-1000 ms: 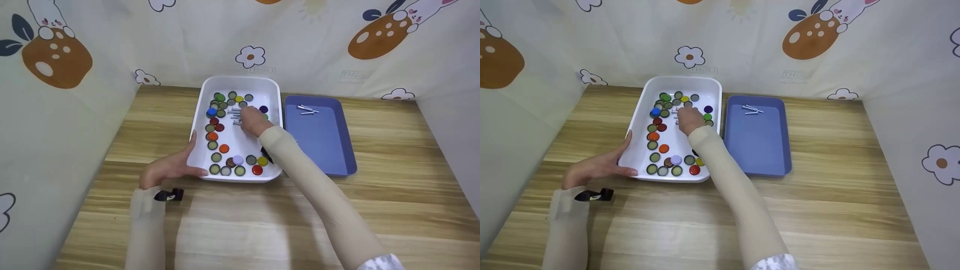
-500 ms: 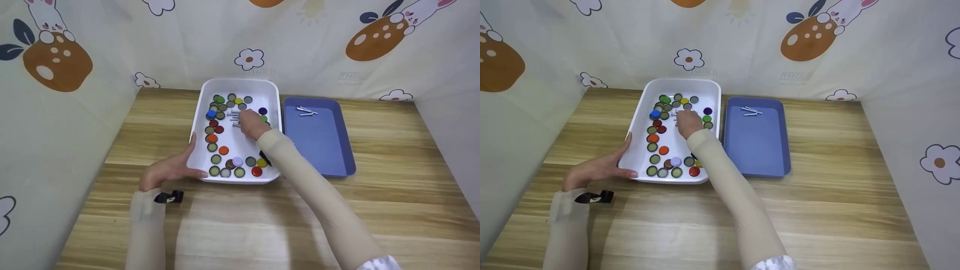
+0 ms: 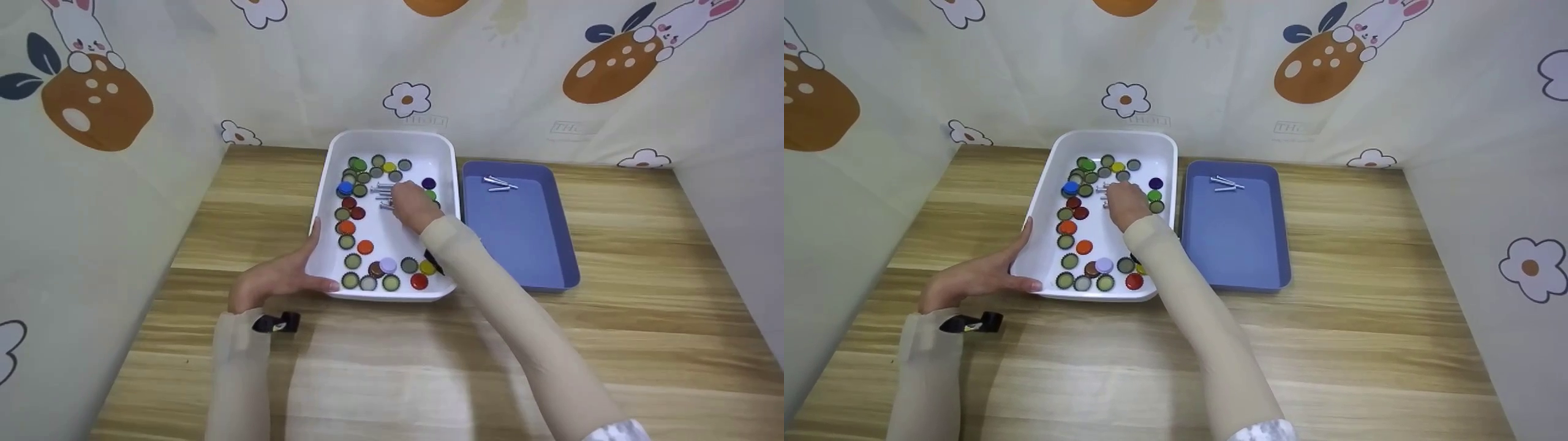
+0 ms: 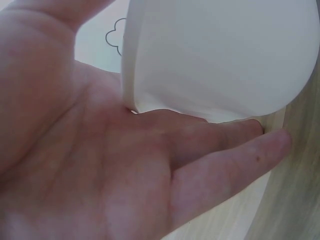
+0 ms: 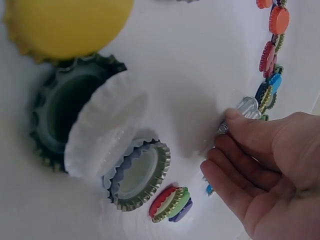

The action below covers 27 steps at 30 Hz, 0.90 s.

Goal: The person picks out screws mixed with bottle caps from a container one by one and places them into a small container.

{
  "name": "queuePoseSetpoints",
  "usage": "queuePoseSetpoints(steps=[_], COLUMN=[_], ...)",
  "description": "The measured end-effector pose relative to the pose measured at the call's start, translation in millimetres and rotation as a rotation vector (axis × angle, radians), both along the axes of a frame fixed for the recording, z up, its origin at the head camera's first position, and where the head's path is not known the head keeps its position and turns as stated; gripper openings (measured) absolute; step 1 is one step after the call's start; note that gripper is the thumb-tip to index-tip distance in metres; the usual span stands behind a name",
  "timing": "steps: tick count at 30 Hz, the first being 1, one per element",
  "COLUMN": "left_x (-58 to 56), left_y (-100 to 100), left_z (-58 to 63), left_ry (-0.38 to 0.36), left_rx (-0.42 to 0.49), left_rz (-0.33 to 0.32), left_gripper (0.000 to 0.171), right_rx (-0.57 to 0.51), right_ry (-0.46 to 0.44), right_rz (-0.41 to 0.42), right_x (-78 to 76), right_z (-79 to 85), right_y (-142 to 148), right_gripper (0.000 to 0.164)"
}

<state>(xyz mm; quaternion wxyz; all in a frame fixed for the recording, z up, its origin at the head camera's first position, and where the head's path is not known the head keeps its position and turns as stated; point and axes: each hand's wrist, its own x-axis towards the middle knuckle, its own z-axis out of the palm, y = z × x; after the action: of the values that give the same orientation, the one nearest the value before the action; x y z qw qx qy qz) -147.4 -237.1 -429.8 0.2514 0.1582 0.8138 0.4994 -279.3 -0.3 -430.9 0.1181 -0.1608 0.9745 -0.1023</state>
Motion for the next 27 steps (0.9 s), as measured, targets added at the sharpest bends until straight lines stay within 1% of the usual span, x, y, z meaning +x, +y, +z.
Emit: queuePoseSetpoints(steps=[7, 11, 16, 18, 20, 27], left_x=[0.1, 2.3, 1.6, 0.6, -0.2, 1.6], left_y=[0.7, 0.5, -1.2, -1.3, -1.2, -1.7], left_z=[0.3, -0.4, 0.3, 0.6, 0.4, 0.3], left_ry=[0.003, 0.003, -0.008, -0.011, -0.01, 0.008], left_rx=[0.005, -0.015, -0.022, -0.022, -0.025, -0.071], left_rz=[0.002, -0.005, 0.016, 0.02, 0.011, 0.015], left_gripper=[0.129, 0.13, 0.13, 0.129, 0.129, 0.13], right_rx=[-0.011, -0.012, -0.02, -0.019, -0.024, -0.013], right_ry=[0.005, -0.005, 0.025, 0.025, 0.005, 0.003], right_rz=[-0.013, -0.013, -0.001, -0.01, -0.028, -0.007], right_x=[1.0, 2.4, 1.1, 0.9, 1.3, 3.6], right_z=[-1.7, -2.2, 0.4, 1.3, 1.3, -0.5], right_y=[1.2, 1.8, 1.2, 1.5, 1.8, 2.0], right_gripper=[0.025, 0.025, 0.024, 0.024, 0.024, 0.026])
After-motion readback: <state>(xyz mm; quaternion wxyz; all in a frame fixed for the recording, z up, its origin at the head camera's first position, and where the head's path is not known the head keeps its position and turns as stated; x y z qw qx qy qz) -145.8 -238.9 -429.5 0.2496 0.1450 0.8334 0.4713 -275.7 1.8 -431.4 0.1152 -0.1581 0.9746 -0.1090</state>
